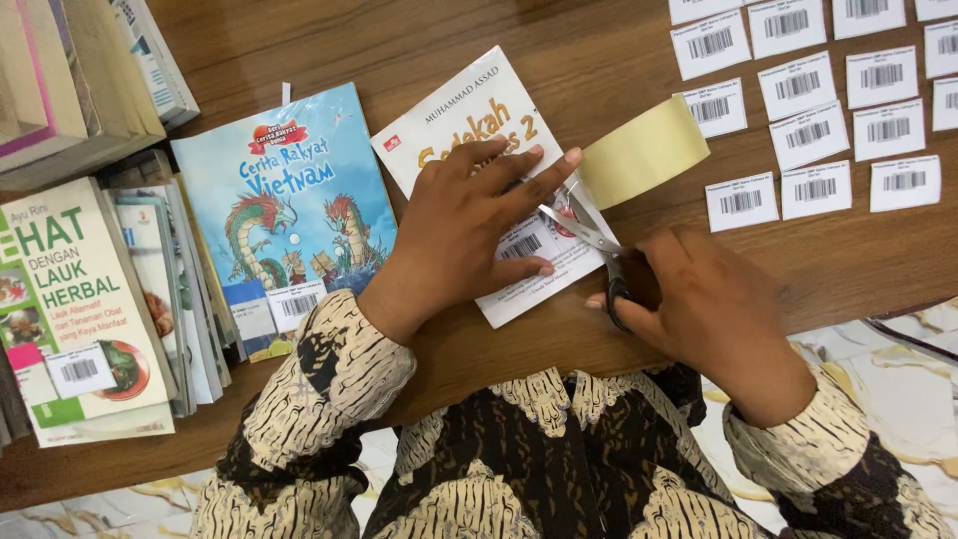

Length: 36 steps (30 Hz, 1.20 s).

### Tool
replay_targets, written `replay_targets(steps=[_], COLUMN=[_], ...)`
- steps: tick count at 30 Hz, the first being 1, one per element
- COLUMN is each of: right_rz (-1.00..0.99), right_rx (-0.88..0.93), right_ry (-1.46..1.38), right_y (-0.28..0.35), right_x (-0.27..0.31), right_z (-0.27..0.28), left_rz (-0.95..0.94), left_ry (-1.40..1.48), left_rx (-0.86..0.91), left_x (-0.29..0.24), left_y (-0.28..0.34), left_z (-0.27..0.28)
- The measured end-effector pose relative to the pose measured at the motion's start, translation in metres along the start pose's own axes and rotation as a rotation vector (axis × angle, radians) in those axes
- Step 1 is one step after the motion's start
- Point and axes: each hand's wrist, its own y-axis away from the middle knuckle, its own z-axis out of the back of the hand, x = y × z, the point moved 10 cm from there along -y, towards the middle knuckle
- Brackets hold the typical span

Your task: Labeling library books by attaching barcode stickers with clear tape and scissors

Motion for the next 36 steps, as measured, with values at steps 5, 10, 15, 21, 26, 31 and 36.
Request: replay_targets(steps=[5, 10, 15, 21, 26, 31, 36], right_rz=[0.047, 0.027, 0.032, 0.05, -0.016, 0.024, -0.051], right_rx=[-0.02, 0.04, 0.012, -0.091, 0.087, -0.031, 0.138], right_ry=[0.002, -0.029, -0.082, -0.097, -0.15, -0.183, -0.351], right_y=[-0.006, -0.01, -0.009, -0.006, -0.009, -0.012, -0.02], right_x=[0.005, -0.004, -0.008, -0.008, -0.018, -0.016, -0.023], right_z=[-0.002, -0.012, -0.015, -0.008, -0.026, -0.016, -0.019], left_rz=[-0.006, -0.022, -0.072, 0.048, 0.129, 0.142, 0.121], left_ry=[-0.012, 0.027, 0.371, 0.421, 0.405, 0.501, 0.671], left_rx=[-0.023, -0.011, -0.182, -0.363, -0.423, -0.399, -0.522], left_x=[0.001, 0.0, -0.01, -0.02, -0.02, -0.017, -0.002], left_y=[0.0, 0.0, -0.006, -0.025, -0.028, -0.029, -0.034], left_z=[0.002, -0.001, 0.004, 0.001, 0.006, 0.005, -0.002])
